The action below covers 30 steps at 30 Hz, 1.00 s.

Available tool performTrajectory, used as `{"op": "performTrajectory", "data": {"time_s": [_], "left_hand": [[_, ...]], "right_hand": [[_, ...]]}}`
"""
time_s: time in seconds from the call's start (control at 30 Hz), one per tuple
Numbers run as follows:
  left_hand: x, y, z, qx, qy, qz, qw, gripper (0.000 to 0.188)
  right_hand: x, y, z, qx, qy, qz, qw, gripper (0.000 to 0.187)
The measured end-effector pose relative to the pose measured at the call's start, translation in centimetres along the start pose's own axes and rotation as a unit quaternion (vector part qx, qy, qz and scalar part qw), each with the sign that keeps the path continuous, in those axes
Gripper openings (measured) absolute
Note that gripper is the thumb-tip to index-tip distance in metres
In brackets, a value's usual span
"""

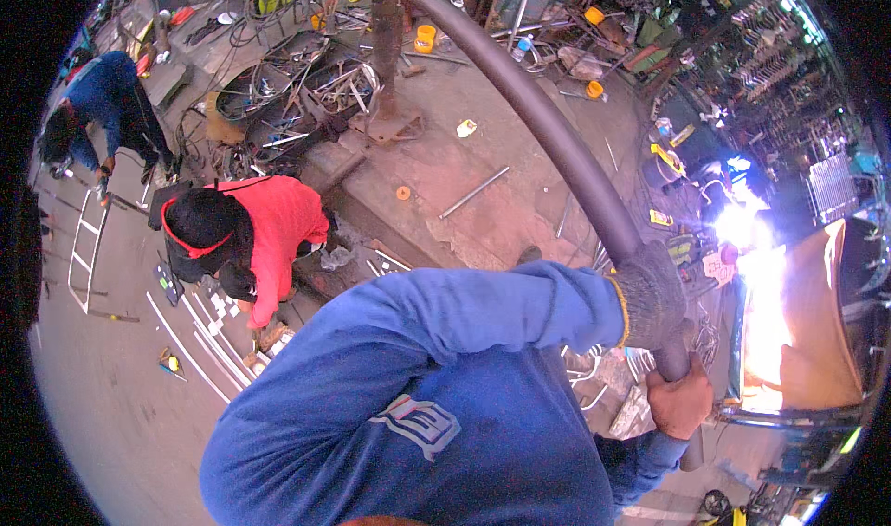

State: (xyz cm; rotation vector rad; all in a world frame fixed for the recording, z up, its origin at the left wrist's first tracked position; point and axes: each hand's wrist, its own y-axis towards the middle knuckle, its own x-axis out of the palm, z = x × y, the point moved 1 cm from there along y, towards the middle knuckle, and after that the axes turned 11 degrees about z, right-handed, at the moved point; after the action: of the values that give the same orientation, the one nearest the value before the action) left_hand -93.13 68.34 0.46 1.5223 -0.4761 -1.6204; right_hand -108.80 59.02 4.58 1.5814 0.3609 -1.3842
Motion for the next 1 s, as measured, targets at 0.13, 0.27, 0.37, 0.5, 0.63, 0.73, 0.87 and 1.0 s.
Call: {"op": "performTrajectory", "data": {"time_s": [0.13,0.27,0.37,0.5,0.63,0.73,0.87,1.0], "left_hand": [[-0.3,0.5,-0.6,0.008,-0.064,0.060,0.996,0.036],[-0.6,1.1,-1.1,0.002,-0.009,-0.005,1.000,0.027],[-1.0,0.0,-0.5,0.019,-0.077,0.004,0.997,0.020],[0.0,-0.9,-0.3,-0.002,-0.081,0.054,0.995,0.019],[2.4,1.0,-1.5,-0.019,-0.060,0.039,0.997,0.020],[3.9,3.8,-3.7,-0.025,-0.091,-0.019,0.995,0.028],[4.8,4.1,-8.5,-0.128,-0.285,-0.001,0.950,0.028],[10.2,0.0,-16.0,-0.242,-0.189,-0.254,0.917,0.027]], "right_hand": [[-0.3,0.9,-0.6,0.008,0.012,-0.001,1.000,0.057],[-0.7,2.1,-1.7,-0.002,0.044,-0.024,0.999,0.048],[-1.8,0.3,-1.5,0.031,0.003,-0.057,0.998,0.050],[-1.1,-0.6,-0.9,-0.009,0.044,-0.007,0.999,0.047],[2.1,3.0,0.7,0.009,0.061,-0.031,0.998,0.044],[6.0,7.6,3.2,-0.011,0.050,-0.031,0.998,0.047],[15.4,17.4,6.7,-0.070,0.038,0.053,0.995,0.064],[25.0,30.8,10.2,-0.105,0.080,0.074,0.989,0.065]]}}
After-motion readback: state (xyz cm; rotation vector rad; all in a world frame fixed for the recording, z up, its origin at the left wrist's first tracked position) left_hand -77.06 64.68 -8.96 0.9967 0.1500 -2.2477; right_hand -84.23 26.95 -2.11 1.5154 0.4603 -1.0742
